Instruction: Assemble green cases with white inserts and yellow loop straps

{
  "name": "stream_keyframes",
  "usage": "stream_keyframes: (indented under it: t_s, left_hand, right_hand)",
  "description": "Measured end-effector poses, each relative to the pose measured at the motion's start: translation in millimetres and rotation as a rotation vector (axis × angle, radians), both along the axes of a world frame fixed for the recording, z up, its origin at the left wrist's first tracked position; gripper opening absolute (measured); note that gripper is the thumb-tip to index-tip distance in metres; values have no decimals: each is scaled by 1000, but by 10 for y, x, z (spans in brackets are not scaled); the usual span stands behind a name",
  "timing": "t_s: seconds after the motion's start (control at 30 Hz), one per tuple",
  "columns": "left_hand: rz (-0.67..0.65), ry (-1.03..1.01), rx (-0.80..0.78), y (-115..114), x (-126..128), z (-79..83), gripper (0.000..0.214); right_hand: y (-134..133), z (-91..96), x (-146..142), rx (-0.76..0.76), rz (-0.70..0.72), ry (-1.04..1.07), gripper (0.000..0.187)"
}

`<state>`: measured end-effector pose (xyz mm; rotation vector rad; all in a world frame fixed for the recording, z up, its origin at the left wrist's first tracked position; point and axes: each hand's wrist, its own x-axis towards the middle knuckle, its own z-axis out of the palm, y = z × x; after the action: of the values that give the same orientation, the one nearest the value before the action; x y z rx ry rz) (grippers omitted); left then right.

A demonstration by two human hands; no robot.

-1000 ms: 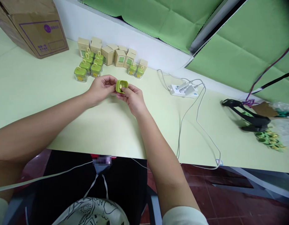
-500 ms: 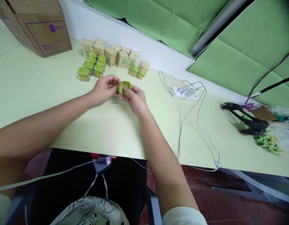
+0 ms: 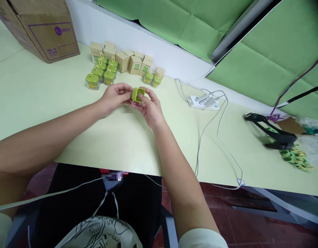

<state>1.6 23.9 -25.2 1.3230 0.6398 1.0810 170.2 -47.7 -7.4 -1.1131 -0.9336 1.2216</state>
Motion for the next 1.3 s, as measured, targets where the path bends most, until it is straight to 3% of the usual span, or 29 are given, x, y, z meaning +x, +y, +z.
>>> stream_keyframes:
  t_s: [0.23, 0.47, 0.77, 1.03, 1.3]
  left_hand:
    - [73, 37, 14, 37, -6, 16, 34]
    - [9, 37, 65, 20, -24, 25, 40]
    - [113, 147, 179, 51, -60, 66, 44]
    - [112, 174, 179, -12, -59, 163, 53]
    - [47, 128, 142, -4, -81, 139, 44]
  right_hand:
    - [-69, 25, -53, 114, -17, -118, 75]
    - [-33, 9, -41, 87, 0, -92, 77]
    - [-8, -52, -5, 176, -29, -254, 71]
    - [98, -150, 78, 301, 44, -494, 83]
    - [122, -196, 91, 314, 6, -492, 81]
